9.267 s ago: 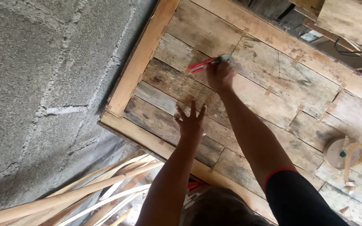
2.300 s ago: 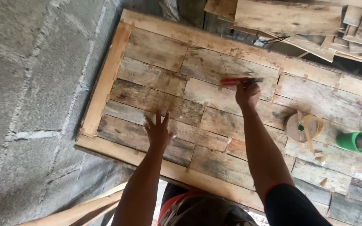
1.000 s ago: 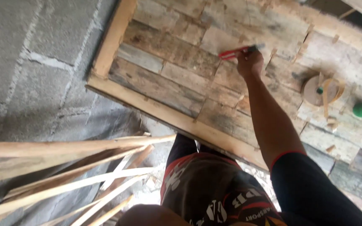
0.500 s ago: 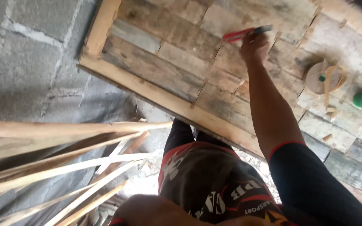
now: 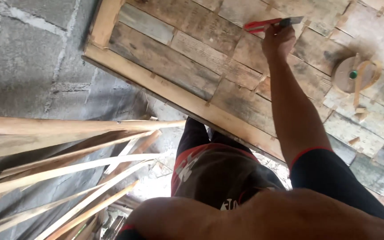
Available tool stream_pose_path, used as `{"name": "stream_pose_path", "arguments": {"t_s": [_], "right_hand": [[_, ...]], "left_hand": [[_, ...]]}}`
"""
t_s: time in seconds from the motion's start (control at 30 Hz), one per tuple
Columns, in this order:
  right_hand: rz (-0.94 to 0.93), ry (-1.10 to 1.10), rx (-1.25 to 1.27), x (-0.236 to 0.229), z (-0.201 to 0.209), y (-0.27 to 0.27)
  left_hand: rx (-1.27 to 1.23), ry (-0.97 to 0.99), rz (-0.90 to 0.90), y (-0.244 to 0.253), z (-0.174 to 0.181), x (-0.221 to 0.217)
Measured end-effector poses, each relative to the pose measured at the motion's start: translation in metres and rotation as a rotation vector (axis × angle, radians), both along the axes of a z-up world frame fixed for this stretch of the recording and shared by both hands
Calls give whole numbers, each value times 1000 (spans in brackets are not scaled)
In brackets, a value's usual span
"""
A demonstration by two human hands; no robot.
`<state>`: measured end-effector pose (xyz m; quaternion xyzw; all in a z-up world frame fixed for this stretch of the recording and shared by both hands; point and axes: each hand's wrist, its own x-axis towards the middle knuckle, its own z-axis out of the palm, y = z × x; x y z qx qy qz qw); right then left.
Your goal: Arranging and gluing small wooden pieces to create a decorative mosaic pattern on a larger wooden panel.
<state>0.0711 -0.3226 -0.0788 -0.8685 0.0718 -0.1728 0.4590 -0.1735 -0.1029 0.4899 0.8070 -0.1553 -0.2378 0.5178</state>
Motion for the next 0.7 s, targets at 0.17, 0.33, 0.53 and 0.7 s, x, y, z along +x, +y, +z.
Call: {"name": "stream_pose_path", "arguments": {"t_s": [0.17, 0.33, 0.53, 0.7], "right_hand": [[68, 123, -61, -5, 12, 7], [147, 129, -64, -11, 22, 7], [11, 164, -155, -7, 18, 3], [84, 274, 42, -13, 21, 9]], "left_hand": [[36, 3, -48, -14, -20, -13], [64, -14, -112, -13, -71, -25], [111, -55, -180, 7, -189, -48], [395, -74, 69, 24, -366, -86]]}}
